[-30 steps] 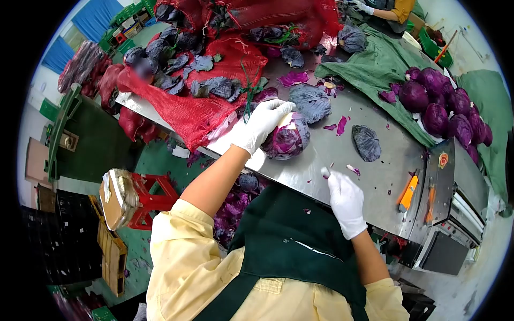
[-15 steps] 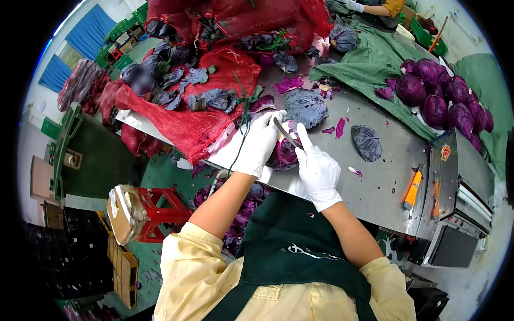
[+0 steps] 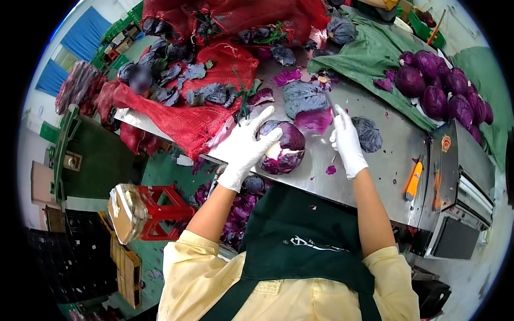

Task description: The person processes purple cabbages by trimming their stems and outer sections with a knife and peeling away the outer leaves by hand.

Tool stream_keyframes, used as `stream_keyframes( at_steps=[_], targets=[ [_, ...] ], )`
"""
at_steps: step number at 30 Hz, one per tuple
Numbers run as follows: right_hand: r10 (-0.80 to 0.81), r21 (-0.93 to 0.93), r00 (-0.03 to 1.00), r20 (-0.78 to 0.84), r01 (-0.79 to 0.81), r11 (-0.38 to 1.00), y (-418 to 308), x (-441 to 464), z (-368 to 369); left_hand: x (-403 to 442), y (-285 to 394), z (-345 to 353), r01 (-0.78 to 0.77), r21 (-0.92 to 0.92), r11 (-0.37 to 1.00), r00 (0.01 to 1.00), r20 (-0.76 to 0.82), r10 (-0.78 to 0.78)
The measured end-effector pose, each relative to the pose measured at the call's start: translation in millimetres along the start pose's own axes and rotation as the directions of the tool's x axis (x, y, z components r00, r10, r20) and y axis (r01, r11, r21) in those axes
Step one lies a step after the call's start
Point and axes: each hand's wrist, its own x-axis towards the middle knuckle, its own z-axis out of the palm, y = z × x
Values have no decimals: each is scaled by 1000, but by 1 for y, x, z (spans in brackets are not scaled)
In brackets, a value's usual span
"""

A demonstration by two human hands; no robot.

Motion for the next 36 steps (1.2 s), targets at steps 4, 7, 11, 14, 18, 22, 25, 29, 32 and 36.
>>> stream_keyframes(
  at_steps=[4,7,11,14,18,22,25,29,32,36],
  targets=[
    [12,-84,1000,15,-10,996,4,-45,0,-16,-21,20,16,-67,998,994,-103,-23],
    [-70,107,984,163,53,993,16,-72,21,-30,-8,31,94,-275,957,970,-191,-151],
    [-271,73,953,133,263,962,-8,-106,42,-41,9,44,-55,-244,968,923,-382,-44],
    [-506,-168,862,-13,497,851,-6,-109,53,-47,16,47,-63,-238,969,905,-423,-45],
    [-389,-305,921,11,373,876,-10,-106,48,-51,18,52,-60,-119,991,892,-452,-1],
    [-301,-259,949,-90,270,928,3,-72,28,-53,9,48,-124,-247,961,904,-428,6],
    [-262,-339,963,-58,228,913,0,-53,24,-57,11,42,-137,-268,954,924,-382,25],
    [-293,-327,956,-11,274,904,-7,-44,32,-61,-1,37,-127,-392,911,942,-334,-12],
    [-250,-474,968,1,221,852,-13,-28,32,-61,-25,23,-102,-475,874,966,-259,-28],
    [-270,-634,950,-160,111,766,1,28,12,-62,-37,3,-131,-422,897,985,-156,71]
  ],
)
